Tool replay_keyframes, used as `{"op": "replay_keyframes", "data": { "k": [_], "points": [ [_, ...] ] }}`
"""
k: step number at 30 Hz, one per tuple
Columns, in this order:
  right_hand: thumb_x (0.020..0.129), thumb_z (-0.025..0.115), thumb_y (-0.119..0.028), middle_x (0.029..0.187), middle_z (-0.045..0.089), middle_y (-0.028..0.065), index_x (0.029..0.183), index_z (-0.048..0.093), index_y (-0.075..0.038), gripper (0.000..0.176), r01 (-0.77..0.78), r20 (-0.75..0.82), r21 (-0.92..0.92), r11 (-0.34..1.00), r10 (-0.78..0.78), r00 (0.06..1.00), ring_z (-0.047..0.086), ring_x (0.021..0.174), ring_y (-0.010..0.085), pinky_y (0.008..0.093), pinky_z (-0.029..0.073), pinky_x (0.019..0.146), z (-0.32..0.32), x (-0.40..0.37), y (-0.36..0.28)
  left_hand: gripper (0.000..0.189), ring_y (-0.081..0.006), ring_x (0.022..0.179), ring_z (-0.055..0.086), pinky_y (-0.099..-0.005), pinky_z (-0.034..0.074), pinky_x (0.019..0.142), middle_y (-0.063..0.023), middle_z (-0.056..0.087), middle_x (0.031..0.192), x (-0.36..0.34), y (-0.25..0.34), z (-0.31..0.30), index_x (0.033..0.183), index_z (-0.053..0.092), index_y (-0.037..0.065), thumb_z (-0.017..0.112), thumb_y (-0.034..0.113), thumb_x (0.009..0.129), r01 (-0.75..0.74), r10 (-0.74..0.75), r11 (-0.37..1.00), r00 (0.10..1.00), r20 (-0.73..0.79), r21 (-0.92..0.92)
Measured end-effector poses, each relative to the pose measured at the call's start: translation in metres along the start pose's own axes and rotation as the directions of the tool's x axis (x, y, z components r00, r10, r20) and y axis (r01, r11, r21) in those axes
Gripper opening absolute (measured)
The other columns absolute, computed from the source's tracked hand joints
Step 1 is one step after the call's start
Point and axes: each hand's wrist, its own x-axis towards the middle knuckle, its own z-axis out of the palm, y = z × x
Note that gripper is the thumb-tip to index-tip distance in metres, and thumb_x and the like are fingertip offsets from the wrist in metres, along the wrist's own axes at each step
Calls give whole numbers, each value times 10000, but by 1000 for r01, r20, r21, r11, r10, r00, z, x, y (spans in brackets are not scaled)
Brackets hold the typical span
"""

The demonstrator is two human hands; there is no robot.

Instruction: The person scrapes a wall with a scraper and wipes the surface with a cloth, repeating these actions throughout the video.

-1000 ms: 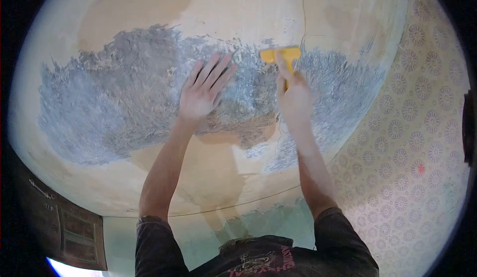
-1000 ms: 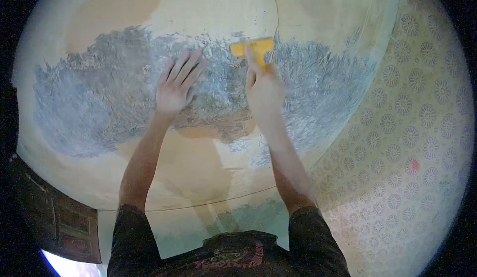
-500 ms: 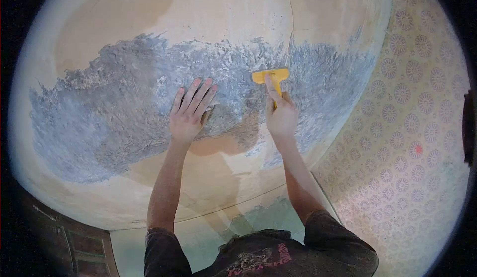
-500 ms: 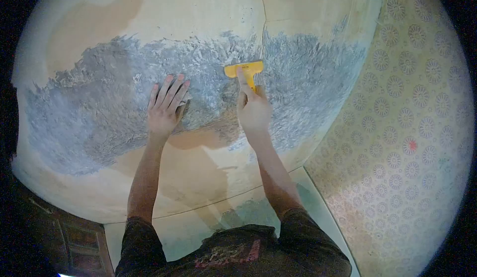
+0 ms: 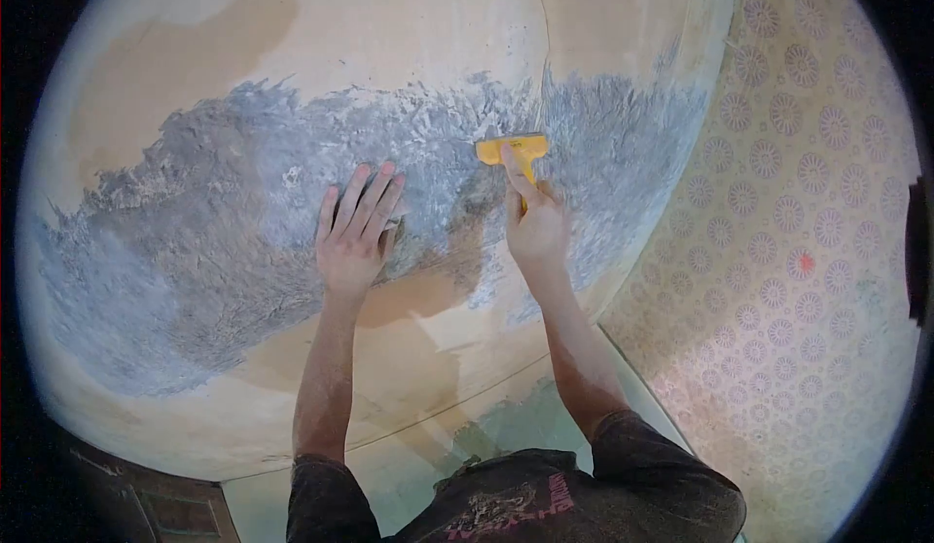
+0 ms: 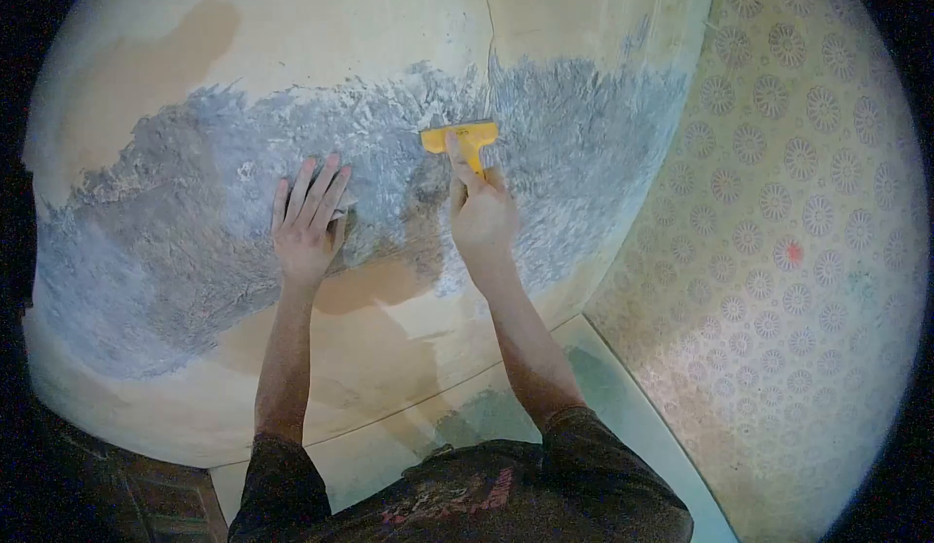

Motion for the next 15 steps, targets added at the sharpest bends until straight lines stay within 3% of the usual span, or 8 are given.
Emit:
{"op": "replay_keyframes", "data": {
  "k": [1, 9, 11, 15],
  "points": [
    [911, 588, -190, 771, 568, 130, 1361, 527, -373, 489, -42, 16, -1, 999, 42, 999, 608, 640, 332, 436, 504, 587, 1, -1, -3, 626, -189, 1384, 389, -478, 277, 1146, 74, 432, 1490, 0, -1, 1, 1395, 507, 269, 647, 158, 795, 15, -15, 999, 1000, 2, -31],
    [933, 564, -217, 796, 586, 146, 1377, 503, -382, 477, -245, 38, 54, 968, 243, 969, 621, 712, 340, 443, 505, 625, 11, -8, -30, 667, -187, 1375, 404, -479, 291, 1139, 83, 447, 1479, 1, 0, -1, 1384, 512, 278, 656, 104, 756, 11, -11, 999, 1000, -8, -43],
    [958, 545, -214, 748, 627, 204, 1348, 561, -311, 402, -220, -138, 121, 968, 236, 962, 601, 637, 375, 441, 462, 583, 18, -1, -33, 675, -187, 1375, 403, -479, 296, 1137, 84, 444, 1481, 2, 2, -2, 1385, 511, 275, 655, 92, 751, 15, -16, 999, 1000, -10, -49],
    [964, 534, -208, 750, 633, 219, 1353, 559, -282, 396, -259, -152, 189, 947, 289, 945, 597, 638, 415, 452, 467, 597, 7, 37, -42, 679, -187, 1381, 395, -472, 303, 1135, 86, 442, 1482, 1, -1, -8, 1385, 511, 267, 649, 77, 748, -1, 1, 1000, 1000, 21, -29]
  ]
}}
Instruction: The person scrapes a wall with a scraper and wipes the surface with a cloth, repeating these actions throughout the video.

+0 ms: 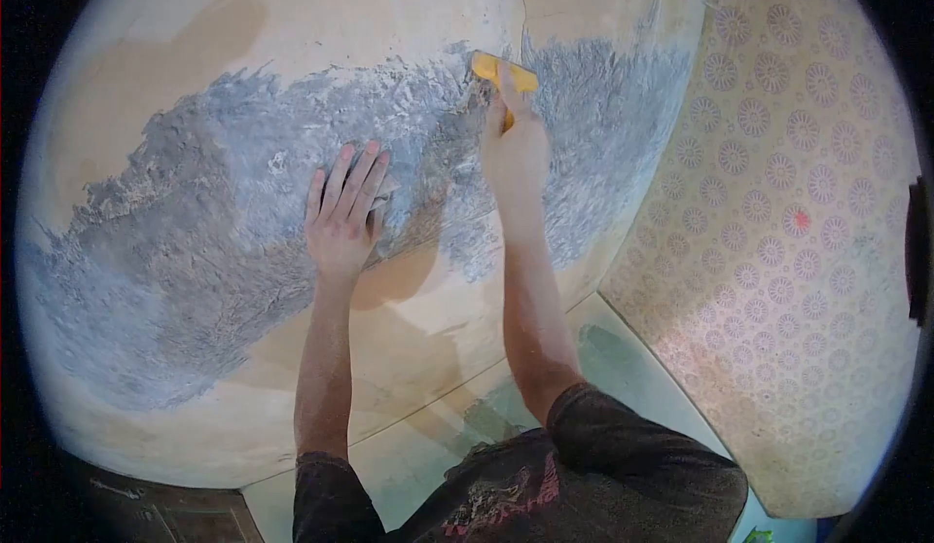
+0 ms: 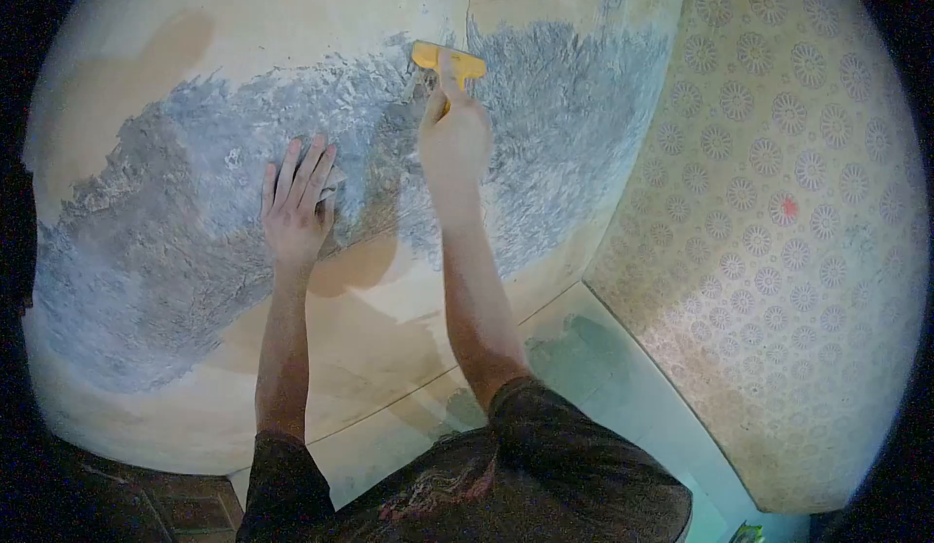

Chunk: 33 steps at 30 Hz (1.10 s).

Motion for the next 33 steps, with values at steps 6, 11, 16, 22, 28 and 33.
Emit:
{"op": "replay_keyframes", "data": {
  "k": [6, 11, 16, 22, 28, 33],
  "points": [
    [958, 532, -181, 735, 625, 223, 1333, 579, -230, 382, 104, 120, -90, 991, -93, 988, 609, 665, 421, 464, 485, 619, -7, -22, 11, 675, -193, 1383, 396, -462, 306, 1134, 84, 457, 1471, -4, -3, 7, 1404, 485, 256, 638, 74, 773, -25, 25, 1000, 999, -36, 5],
    [962, 519, -224, 746, 635, 231, 1395, 501, -258, 434, 213, -93, -76, 974, -220, 971, 628, 681, 412, 481, 502, 629, -9, 39, 6, 515, -235, 1368, 420, -480, 317, 1122, 21, 477, 1460, -2, -2, 3, 1318, 533, 180, 627, 88, 819, -78, 78, 997, 995, -61, 2],
    [952, 540, -228, 820, 630, 209, 1398, 489, -329, 460, 272, 98, -104, 957, -263, 960, 631, 688, 388, 454, 502, 590, 2, -42, 55, 185, -329, 1323, 469, -521, 361, 1083, -126, 539, 1373, 0, -4, -3, 1022, 544, 89, 611, 61, 852, -182, 124, 956, 961, -249, -228],
    [918, 582, -190, 806, 587, 161, 1382, 493, -378, 509, 257, 242, -43, 965, -240, 940, 608, 610, 343, 442, 504, 535, -6, -50, 54, 224, -296, 1317, 482, -484, 365, 1090, -71, 555, 1365, -18, -32, -25, 1099, 596, 88, 618, 117, 878, -137, 122, 984, 983, -141, -109],
    [928, 587, -180, 723, 580, 155, 1369, 519, -352, 479, 432, 38, -32, 901, -431, 902, 609, 612, 334, 427, 503, 563, -25, 39, -9, 238, -331, 1317, 478, -531, 368, 1072, -101, 568, 1341, -20, -33, -22, 1110, 584, 90, 590, 88, 872, -131, 119, 986, 986, -113, -102],
    [921, 583, -195, 633, 560, 137, 1365, 528, -291, 458, 443, 93, -57, 895, -437, 895, 596, 539, 315, 426, 485, 485, -8, 0, 32, 295, -284, 1295, 511, -466, 380, 1083, -61, 588, 1332, -24, -32, -13, 1071, 609, 88, 695, 113, 790, -107, 80, 986, 977, -199, -130]
  ]
}}
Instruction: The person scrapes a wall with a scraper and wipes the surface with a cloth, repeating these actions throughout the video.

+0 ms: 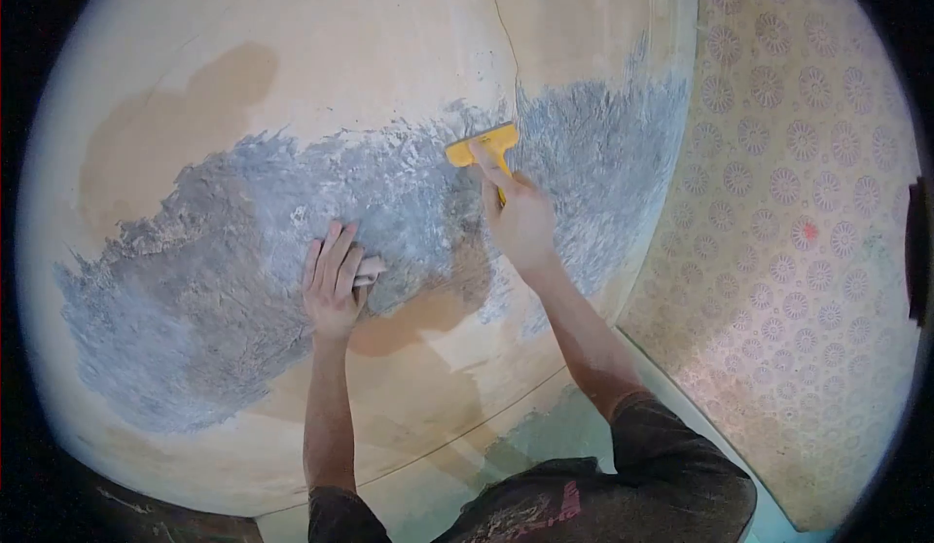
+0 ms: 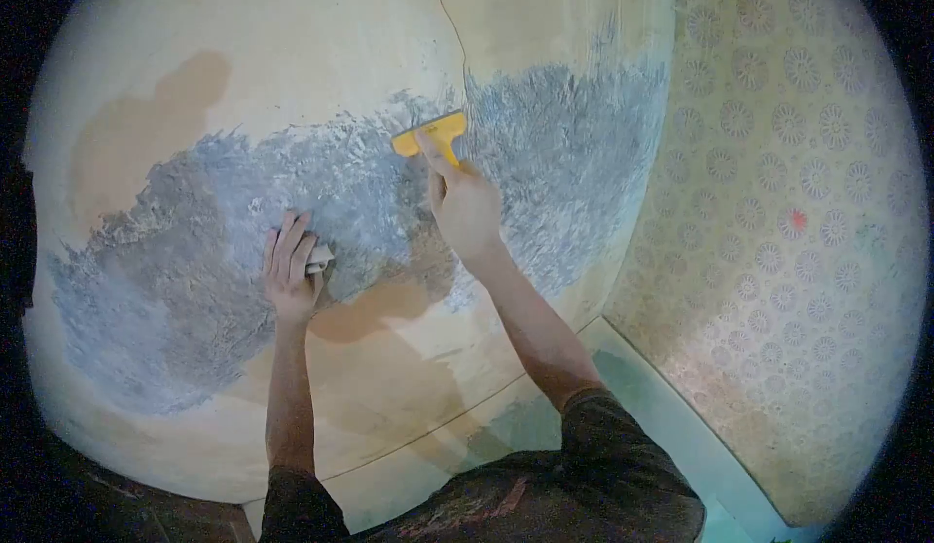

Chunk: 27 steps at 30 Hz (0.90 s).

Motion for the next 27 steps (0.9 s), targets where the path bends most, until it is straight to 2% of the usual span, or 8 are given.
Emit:
{"op": "replay_keyframes", "data": {
  "k": [3, 6, 9, 16, 18, 22, 24, 27],
  "points": [
    [930, 572, -206, 622, 556, 138, 1369, 526, -297, 450, 34, -138, -30, 999, -38, 990, 601, 540, 316, 418, 482, 476, -8, 65, -22, 269, -282, 1282, 526, -461, 389, 1072, -63, 603, 1312, 1, 1, 3, 1068, 599, 89, 683, 143, 818, -13, 13, 1000, 1000, -8, 17],
    [939, 565, -189, 666, 593, 154, 1368, 531, -317, 449, 0, -27, -34, 999, -1, 1000, 614, 599, 331, 425, 511, 597, -28, 90, -35, 234, -281, 1267, 541, -452, 393, 1065, -69, 620, 1287, -3, -4, 3, 1056, 594, 89, 664, 172, 849, -19, 20, 1000, 999, -32, 6],
    [952, 548, -206, 670, 595, 159, 1354, 541, -320, 418, -59, 137, -17, 998, 61, 989, 619, 610, 336, 430, 511, 608, -28, 43, -28, 207, -282, 1254, 553, -445, 394, 1063, -73, 633, 1265, -7, -6, 5, 1041, 592, 91, 653, 180, 864, -19, 18, 1000, 998, -55, -10],
    [952, 551, -204, 671, 592, 161, 1392, 487, -355, 469, 1, -21, -42, 999, -2, 1000, 627, 630, 335, 438, 510, 614, -25, 73, -32, 166, -292, 1246, 559, -449, 407, 1053, -77, 640, 1247, -3, -3, 5, 1019, 585, 88, 635, 161, 879, -18, 16, 999, 997, -81, -31],
    [958, 538, -216, 700, 606, 170, 1416, 452, -357, 487, -62, 134, -86, 994, 73, 988, 629, 650, 340, 442, 513, 630, -24, 53, -29, 164, -295, 1245, 559, -452, 405, 1054, -80, 638, 1249, -5, -7, 9, 1017, 582, 82, 630, 164, 884, -23, 19, 999, 995, -94, -39],
    [968, 524, -222, 713, 614, 178, 1418, 450, -355, 476, -78, 158, -106, 991, 94, 983, 631, 667, 349, 442, 518, 653, -15, 45, -26, 181, -305, 1241, 561, -464, 406, 1050, -92, 630, 1260, -6, -6, 3, 1027, 575, 69, 621, 133, 865, -22, 18, 998, 998, -64, -51],
    [958, 522, -230, 678, 606, 159, 1399, 479, -304, 450, 2, -21, -115, 993, -4, 1000, 624, 608, 343, 445, 515, 577, -12, 74, -32, 181, -318, 1222, 573, -478, 411, 1044, -95, 631, 1258, -8, -7, 6, 1048, 571, 74, 586, 158, 888, -13, 10, 999, 999, -51, -45],
    [955, 532, -238, 654, 603, 162, 1402, 480, -306, 456, -30, 56, -106, 994, 36, 998, 631, 602, 336, 436, 515, 564, -23, 68, -39, 197, -336, 1212, 577, -497, 412, 1044, -97, 630, 1262, -6, -10, 0, 1070, 570, 74, 555, 163, 894, -12, 10, 998, 1000, -26, -64]
  ]
}}
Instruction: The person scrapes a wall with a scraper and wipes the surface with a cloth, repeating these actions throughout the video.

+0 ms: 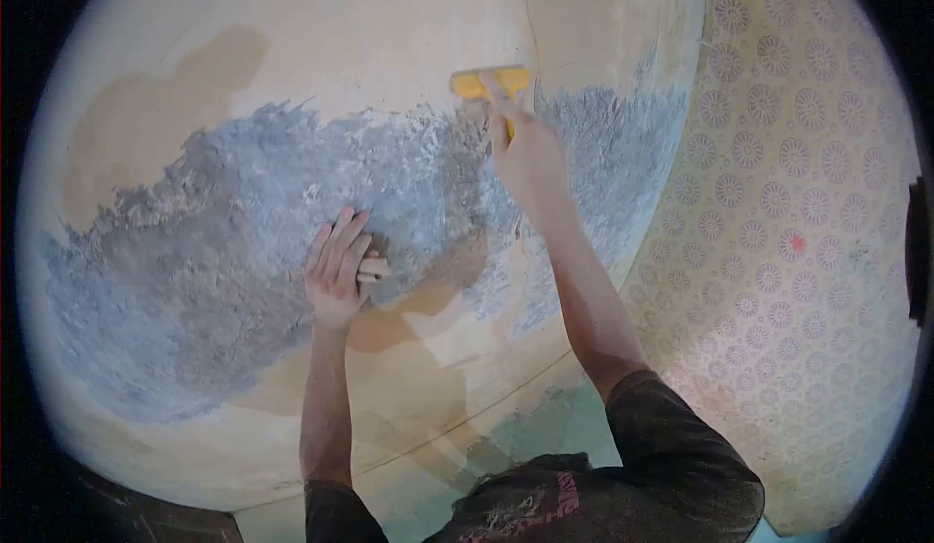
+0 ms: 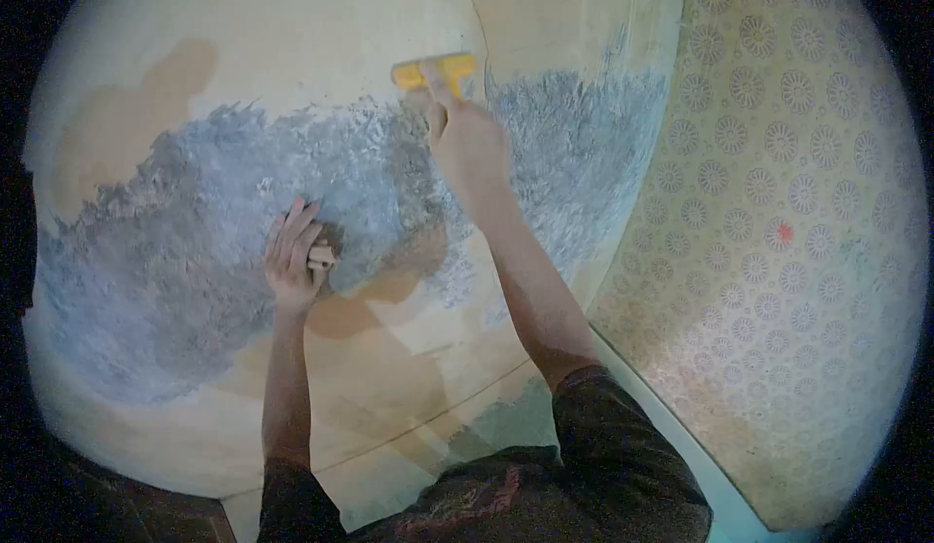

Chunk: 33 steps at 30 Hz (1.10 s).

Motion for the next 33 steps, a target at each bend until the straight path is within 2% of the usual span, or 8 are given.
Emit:
{"op": "replay_keyframes", "data": {
  "k": [8, 14, 16, 20, 23, 25, 28, 33],
  "points": [
    [966, 534, -273, 710, 633, 168, 1389, 491, -353, 432, -10, 111, -51, 999, 16, 994, 652, 670, 358, 455, 530, 630, -5, -33, -1, 298, -319, 1272, 528, -493, 397, 1071, -98, 620, 1271, 18, 9, -25, 1085, 602, 58, 550, 55, 792, 107, -93, 957, 994, 62, -269],
    [953, 557, -245, 714, 629, 173, 1378, 503, -322, 435, 4, 131, -49, 999, 3, 991, 646, 661, 365, 458, 522, 603, 3, -64, 4, 242, -340, 1285, 512, -521, 353, 1095, -86, 626, 1268, 25, 9, -62, 1092, 610, 58, 537, 95, 864, 51, -62, 990, 995, -74, -134],
    [950, 561, -240, 712, 626, 172, 1380, 501, -325, 442, -16, 125, -34, 999, 20, 992, 642, 658, 366, 458, 521, 598, 6, -59, 3, 254, -343, 1335, 455, -564, 301, 1111, -111, 594, 1320, 24, -12, -75, 1125, 613, 56, 477, 218, 984, 107, -108, 994, 990, -92, -14],
    [945, 562, -229, 694, 611, 162, 1371, 513, -322, 438, 4, 30, -19, 1000, -4, 1000, 631, 627, 344, 447, 513, 564, 21, -79, 9, 280, -355, 1358, 423, -532, 283, 1126, -98, 550, 1380, 35, -26, -85, 1198, 611, 71, 507, 149, 950, 128, -105, 989, 957, -269, 70],
    [939, 564, -222, 681, 601, 149, 1376, 511, -319, 450, 10, 1, -21, 1000, -10, 1000, 626, 599, 315, 434, 508, 535, 26, -80, 5, 318, -369, 1387, 374, -541, 263, 1134, -99, 516, 1415, 25, -39, -90, 1254, 589, 82, 513, 147, 952, 149, -109, 980, 955, -276, 131],
    [938, 567, -217, 685, 601, 147, 1385, 502, -321, 464, -9, 11, -49, 999, 10, 1000, 625, 593, 314, 432, 508, 533, 24, -67, -1, 344, -364, 1386, 378, -559, 238, 1140, -96, 505, 1427, 19, -48, -86, 1284, 566, 81, 512, 150, 951, 92, -83, 995, 978, -193, 40],
    [939, 569, -220, 666, 593, 141, 1401, 482, -326, 482, 24, -89, 0, 1000, -24, 996, 621, 570, 307, 432, 504, 516, 21, -40, -5, 356, -353, 1377, 396, -567, 210, 1150, -100, 509, 1423, 12, -52, -82, 1296, 552, 76, 487, 185, 963, 83, -72, 992, 991, -116, 98],
    [946, 555, -233, 661, 593, 127, 1422, 448, -330, 497, -6, 24, -110, 994, 9, 1000, 622, 560, 301, 432, 511, 502, 26, -64, -2, 374, -341, 1361, 425, -559, 175, 1165, -104, 531, 1401, 8, -52, -72, 1296, 552, 68, 444, 223, 972, 86, -70, 992, 985, -157, 94]
  ]
}}
